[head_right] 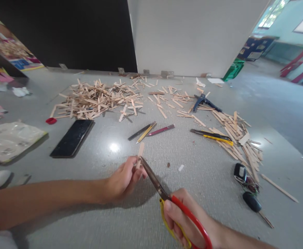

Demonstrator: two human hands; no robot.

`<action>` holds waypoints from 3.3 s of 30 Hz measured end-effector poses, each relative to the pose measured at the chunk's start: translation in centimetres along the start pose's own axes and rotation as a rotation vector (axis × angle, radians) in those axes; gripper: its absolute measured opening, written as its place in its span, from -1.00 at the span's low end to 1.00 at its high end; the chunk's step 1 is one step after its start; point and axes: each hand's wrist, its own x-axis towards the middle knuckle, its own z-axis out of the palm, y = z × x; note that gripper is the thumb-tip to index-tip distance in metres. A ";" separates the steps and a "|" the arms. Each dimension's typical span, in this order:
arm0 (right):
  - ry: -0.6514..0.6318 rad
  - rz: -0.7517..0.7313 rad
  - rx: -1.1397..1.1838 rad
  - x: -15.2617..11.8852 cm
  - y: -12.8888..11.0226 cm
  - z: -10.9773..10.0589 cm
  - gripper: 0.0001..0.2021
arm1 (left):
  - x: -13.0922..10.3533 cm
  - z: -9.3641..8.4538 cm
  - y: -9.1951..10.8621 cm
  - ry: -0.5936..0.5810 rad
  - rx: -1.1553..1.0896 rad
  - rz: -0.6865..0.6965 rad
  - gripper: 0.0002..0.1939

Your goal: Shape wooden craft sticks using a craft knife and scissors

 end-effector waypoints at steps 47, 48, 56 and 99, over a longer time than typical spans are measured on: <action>0.014 -0.089 0.103 2.8 -0.9 -1.1 -0.20 | 2.1 -0.8 0.2 0.031 -0.323 -0.280 -0.61; 0.019 -0.092 0.078 2.7 -0.9 -1.0 -0.21 | 2.0 -0.8 0.1 0.030 -0.319 -0.275 -0.60; 0.055 -0.048 0.018 2.7 -0.9 -0.7 -0.23 | 1.6 -1.0 0.5 0.005 -0.250 -0.258 -0.50; 0.066 0.013 0.080 2.8 0.1 1.0 -0.19 | 1.2 -0.3 0.9 0.009 -0.095 -0.263 -0.59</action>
